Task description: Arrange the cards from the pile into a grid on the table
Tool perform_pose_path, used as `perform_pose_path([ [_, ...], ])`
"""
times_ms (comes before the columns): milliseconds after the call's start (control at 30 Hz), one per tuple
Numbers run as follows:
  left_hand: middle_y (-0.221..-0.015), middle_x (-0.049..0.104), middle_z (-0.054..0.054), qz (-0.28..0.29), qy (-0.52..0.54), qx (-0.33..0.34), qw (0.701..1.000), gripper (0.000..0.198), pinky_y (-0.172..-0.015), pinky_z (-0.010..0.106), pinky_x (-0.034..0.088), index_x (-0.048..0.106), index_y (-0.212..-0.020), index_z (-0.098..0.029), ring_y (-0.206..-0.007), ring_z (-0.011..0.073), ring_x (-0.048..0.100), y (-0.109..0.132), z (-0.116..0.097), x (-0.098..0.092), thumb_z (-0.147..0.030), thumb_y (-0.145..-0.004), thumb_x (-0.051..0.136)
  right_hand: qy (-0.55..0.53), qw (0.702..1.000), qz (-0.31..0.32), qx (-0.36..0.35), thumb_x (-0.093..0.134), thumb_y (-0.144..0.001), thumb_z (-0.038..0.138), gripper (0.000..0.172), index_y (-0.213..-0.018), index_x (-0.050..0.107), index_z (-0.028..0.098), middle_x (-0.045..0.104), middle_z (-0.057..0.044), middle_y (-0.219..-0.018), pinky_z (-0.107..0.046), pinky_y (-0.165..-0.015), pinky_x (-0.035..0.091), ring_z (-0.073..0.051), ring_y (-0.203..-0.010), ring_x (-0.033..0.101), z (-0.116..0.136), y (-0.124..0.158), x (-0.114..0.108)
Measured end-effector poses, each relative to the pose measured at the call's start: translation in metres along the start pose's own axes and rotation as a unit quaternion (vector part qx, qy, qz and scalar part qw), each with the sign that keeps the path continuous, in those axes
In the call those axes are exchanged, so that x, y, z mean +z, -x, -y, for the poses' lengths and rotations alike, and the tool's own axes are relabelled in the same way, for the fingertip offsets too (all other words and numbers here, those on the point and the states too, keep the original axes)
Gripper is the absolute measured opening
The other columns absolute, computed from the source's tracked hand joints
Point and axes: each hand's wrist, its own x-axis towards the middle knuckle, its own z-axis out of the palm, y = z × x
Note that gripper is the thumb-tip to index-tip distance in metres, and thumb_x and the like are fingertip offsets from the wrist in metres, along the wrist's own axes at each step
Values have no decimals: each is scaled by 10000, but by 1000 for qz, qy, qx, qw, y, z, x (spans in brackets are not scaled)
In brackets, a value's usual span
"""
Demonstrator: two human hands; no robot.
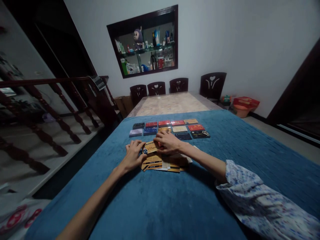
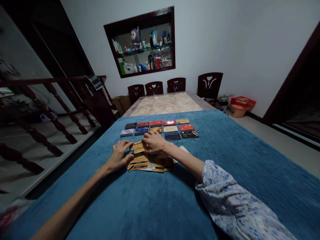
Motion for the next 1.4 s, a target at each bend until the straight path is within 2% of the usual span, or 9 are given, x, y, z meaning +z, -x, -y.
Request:
perform_pose_path([
  [100,-1221,551,94,20,-5,-1,1000,452,-965,485,378,588,-1267,-196,-1140,304,469,-8,-10,-1,-210,-815,594,-7,1000,10,8,628,-869,488,466,-1225,601,188,591,-139,-1211,-400,-854,399,-308,-1116,475,-7,7,-5],
  [267,-1229,548,108,52,-22,13,998,409,-959,506,362,590,-1232,-190,-1151,312,457,-26,-26,0,-222,-825,580,-18,1000,17,1,633,-861,491,331,-1016,659,201,612,-129,-1168,-364,-811,403,-299,-1095,473,-20,20,-13],
  [367,-1239,546,111,61,-28,20,998,420,-965,513,352,578,-1239,-194,-1153,313,454,-37,-36,2,-214,-819,589,-24,1000,17,6,648,-850,486,310,-972,663,201,617,-123,-1169,-362,-801,406,-304,-1109,464,-30,28,-16],
  [600,-1215,555,105,70,-28,53,996,380,-971,492,342,574,-1207,-209,-1143,298,452,-65,-59,10,-206,-828,597,-21,1000,12,14,658,-846,459,289,-958,670,193,633,-118,-1076,-368,-808,426,-275,-1014,493,-61,49,-20],
  [900,-1276,540,109,86,-35,76,993,423,-966,493,333,568,-1234,-225,-1174,309,432,-107,-90,18,-220,-813,608,-18,999,12,27,631,-873,444,303,-1006,674,176,634,-124,-1076,-397,-885,429,-272,-999,527,-101,76,-27],
  [1067,-1240,562,107,85,-32,97,991,382,-957,496,336,584,-1186,-227,-1154,307,441,-128,-101,26,-212,-804,606,-18,999,23,38,629,-875,439,279,-964,681,181,643,-121,-1062,-389,-876,428,-275,-989,535,-118,85,-31],
  [1200,-1222,566,112,85,-46,104,990,338,-957,502,345,593,-1160,-216,-1160,310,445,-144,-107,31,-232,-823,605,-14,998,22,63,670,-850,414,267,-969,689,176,635,-135,-1103,-381,-888,420,-297,-1061,521,-132,89,-32],
  [1400,-1238,556,119,86,-53,102,990,303,-972,512,348,606,-1133,-198,-1193,322,427,-167,-115,41,-242,-833,605,7,994,59,96,667,-862,400,276,-1032,681,183,624,-143,-1140,-342,-803,421,-281,-1022,519,-151,91,-38],
])
